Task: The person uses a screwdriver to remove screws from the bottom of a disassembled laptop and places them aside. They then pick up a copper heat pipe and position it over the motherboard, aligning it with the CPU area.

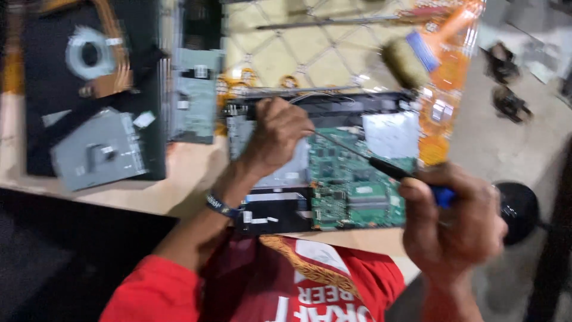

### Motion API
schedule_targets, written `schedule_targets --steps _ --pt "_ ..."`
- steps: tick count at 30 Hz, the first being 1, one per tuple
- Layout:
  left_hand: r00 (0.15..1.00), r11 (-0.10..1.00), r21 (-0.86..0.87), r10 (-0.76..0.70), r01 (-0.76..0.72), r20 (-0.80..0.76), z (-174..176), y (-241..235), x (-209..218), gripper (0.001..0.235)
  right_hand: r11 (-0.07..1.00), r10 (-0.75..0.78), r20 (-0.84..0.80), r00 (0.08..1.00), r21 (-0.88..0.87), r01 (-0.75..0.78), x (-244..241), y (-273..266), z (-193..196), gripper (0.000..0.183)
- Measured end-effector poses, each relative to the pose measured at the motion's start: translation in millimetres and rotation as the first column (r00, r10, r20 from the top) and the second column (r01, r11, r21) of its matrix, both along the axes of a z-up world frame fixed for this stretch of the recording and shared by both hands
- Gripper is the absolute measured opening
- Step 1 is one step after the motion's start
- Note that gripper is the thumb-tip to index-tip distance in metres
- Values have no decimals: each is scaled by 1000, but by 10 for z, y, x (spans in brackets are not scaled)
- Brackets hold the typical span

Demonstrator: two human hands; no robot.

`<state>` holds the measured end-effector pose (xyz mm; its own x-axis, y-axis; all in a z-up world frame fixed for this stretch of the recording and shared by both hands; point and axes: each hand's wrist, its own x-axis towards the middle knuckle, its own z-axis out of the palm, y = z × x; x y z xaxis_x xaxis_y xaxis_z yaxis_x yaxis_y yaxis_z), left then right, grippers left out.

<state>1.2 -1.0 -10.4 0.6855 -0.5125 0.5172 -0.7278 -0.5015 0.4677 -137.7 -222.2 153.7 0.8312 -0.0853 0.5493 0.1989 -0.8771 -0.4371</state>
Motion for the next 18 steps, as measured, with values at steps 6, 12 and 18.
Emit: schedule_targets --steps 6,12,18 --pt "1000 994 108 25 -24 -11 58 1 13 3 970 47 -99 994 242 -22 40 6 -30 35" --pt "992 980 197 30 -5 -126 13 -6 10 10 976 -5 -141 990 215 36 -111 -94 -191 32" --pt "995 977 214 46 -25 -93 37 -20 2 5 919 43 -253 967 390 61 -254 -119 -13 25"
